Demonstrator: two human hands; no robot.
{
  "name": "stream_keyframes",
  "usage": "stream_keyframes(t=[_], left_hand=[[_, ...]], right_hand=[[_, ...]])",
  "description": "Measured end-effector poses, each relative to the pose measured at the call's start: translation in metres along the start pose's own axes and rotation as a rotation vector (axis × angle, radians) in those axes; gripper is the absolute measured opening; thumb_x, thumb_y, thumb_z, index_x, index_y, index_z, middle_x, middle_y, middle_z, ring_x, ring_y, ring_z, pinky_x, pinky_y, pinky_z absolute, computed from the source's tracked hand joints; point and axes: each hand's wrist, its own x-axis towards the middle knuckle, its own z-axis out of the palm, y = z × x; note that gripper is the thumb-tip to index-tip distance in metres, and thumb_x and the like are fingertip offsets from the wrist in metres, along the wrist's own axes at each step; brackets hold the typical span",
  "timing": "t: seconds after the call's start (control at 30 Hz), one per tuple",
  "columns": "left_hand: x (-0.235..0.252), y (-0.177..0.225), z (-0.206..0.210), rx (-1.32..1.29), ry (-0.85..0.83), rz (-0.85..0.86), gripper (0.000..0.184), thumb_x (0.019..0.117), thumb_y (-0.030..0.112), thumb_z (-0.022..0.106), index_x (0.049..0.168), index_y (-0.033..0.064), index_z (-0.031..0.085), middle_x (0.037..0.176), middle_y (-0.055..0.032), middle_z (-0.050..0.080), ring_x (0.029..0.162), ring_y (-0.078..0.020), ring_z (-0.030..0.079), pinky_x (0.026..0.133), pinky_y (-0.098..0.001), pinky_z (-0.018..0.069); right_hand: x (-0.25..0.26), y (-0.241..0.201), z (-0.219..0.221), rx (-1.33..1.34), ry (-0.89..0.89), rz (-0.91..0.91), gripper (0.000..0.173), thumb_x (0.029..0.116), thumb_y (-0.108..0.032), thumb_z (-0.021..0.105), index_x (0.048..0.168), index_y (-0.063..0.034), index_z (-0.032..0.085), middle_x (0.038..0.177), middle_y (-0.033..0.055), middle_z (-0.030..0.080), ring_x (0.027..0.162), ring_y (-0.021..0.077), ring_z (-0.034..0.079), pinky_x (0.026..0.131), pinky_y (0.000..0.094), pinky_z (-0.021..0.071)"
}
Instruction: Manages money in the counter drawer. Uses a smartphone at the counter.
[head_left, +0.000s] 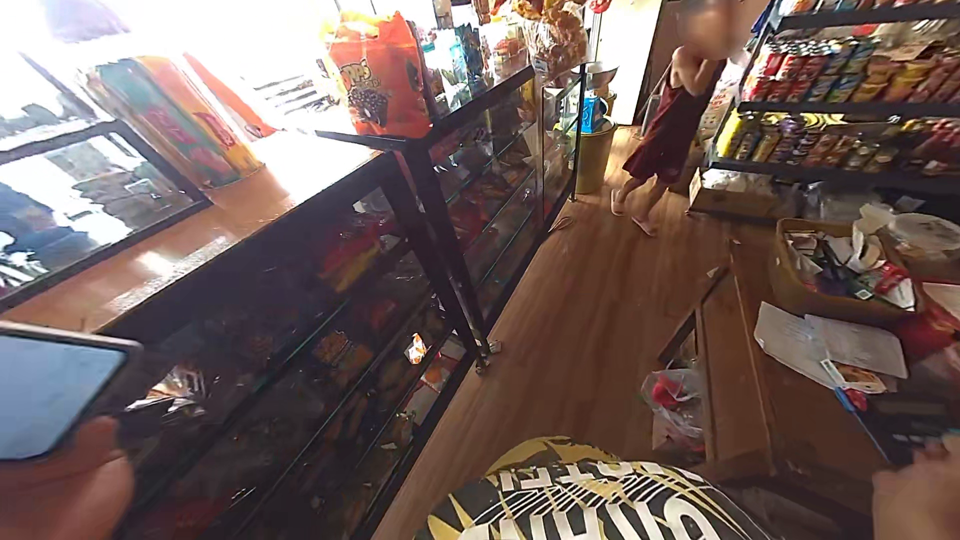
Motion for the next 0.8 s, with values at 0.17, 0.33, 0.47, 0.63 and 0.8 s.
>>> stream_keyframes(t=[0.17,0.33,0.47,0.63,0.8], left_hand=[[0.063,0.038,-0.026,0.173,-0.091,0.182,0.024,0.0995,-0.007,0.047,0.105,0.0071,0.065,0.103,-0.0011,0.073,0.102,-0.01,0.069,0.093,-0.0259,0.0561],[0.119,0.052,0.004,0.116,0.015,0.095,0.034,0.1116,0.039,0.03,0.118,0.0204,0.057,0.105,0.0036,0.071,0.089,-0.0083,0.07,0.075,-0.0254,0.0603],[0.131,0.05,0.058,0.204,0.065,0.031,0.034,0.1119,0.042,0.03,0.126,0.0234,0.054,0.113,0.0039,0.068,0.094,-0.0111,0.069,0.077,-0.0295,0.0598],[0.145,0.031,0.096,0.227,0.09,0.007,0.038,0.1118,0.045,0.025,0.125,0.0263,0.055,0.114,0.004,0.069,0.096,-0.0131,0.07,0.074,-0.0311,0.0596],[0.172,0.013,0.108,0.281,0.131,0.04,0.04,0.1123,0.043,0.029,0.148,0.0273,0.039,0.125,-0.0028,0.064,0.102,-0.021,0.07,0.073,-0.0414,0.0617]], right_hand=[[-0.112,-0.076,0.142,0.19,-0.436,-0.254,0.021,0.1031,-0.015,0.055,0.113,0.0025,0.049,0.085,-0.0053,0.056,0.07,0.0007,0.06,0.073,0.0221,0.057],[-0.248,-0.139,0.248,0.432,-0.945,-0.588,0.009,0.0968,-0.012,0.063,0.105,-0.0161,0.061,0.088,-0.0155,0.067,0.075,-0.0014,0.065,0.073,0.0219,0.0591],[-0.345,-0.207,0.327,0.37,-1.22,-1.164,0.02,0.0982,-0.018,0.069,0.104,0.0012,0.07,0.101,0.0077,0.071,0.09,0.0042,0.067,0.084,0.0214,0.0574],[-0.465,-0.262,0.475,0.219,-1.442,-1.496,0.022,0.1,-0.021,0.064,0.103,-0.001,0.075,0.1,0.0189,0.073,0.094,0.0337,0.071,0.087,0.0509,0.0564],[-0.571,-0.285,0.597,-0.361,-1.62,-1.616,0.033,0.1061,-0.029,0.054,0.119,-0.0026,0.07,0.117,0.0254,0.069,0.115,0.0467,0.064,0.095,0.0679,0.0485]])
